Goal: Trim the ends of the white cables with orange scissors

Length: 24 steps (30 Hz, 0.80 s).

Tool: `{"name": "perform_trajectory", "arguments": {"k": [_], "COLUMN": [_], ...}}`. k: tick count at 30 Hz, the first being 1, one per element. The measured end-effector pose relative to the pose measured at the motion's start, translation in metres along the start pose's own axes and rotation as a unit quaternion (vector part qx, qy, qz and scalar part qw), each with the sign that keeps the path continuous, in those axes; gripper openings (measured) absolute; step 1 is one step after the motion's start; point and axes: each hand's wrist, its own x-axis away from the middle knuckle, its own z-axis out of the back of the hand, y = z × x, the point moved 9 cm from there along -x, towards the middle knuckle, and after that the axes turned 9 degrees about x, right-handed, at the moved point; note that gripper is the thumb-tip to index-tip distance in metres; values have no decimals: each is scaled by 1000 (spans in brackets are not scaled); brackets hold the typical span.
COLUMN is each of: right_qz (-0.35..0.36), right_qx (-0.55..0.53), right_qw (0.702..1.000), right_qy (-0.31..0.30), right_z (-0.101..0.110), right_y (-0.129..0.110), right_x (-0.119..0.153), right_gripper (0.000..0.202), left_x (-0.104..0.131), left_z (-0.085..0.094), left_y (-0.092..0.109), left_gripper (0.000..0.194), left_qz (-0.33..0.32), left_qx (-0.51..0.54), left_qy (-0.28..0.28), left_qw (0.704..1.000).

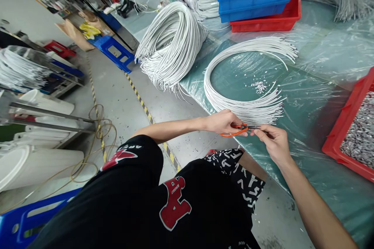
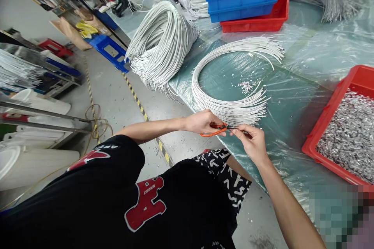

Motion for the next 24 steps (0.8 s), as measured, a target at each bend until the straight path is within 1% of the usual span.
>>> {"name": "perform_trajectory", "arguments": {"k": [6, 10, 15, 19, 24], "right_qz": [27, 28, 33, 32, 42], "right_qx": [9, 23, 38, 53, 64], "right_qw": [999, 997, 996, 997, 997], "right_qy": [37, 72, 79, 52, 3], "right_z": [3, 6, 4, 2, 1], "right_y": [-13, -16, -16, -16, -17], "right_x": [3, 5, 6, 7, 6], "right_gripper": [21, 27, 32, 28, 28], "left_x": [2, 6, 9, 10, 9], "left_z": [0, -2, -4, -4, 0], "left_y": [3, 2, -1, 0, 1], "left_gripper": [49, 50, 50, 50, 50], "left_qz": [10, 17, 28, 30, 30], "left_qx": [9, 5, 1, 1, -41], "left_qy": [5, 14, 28, 26, 19], "left_qw": [1000, 1000, 999, 999, 999]}}
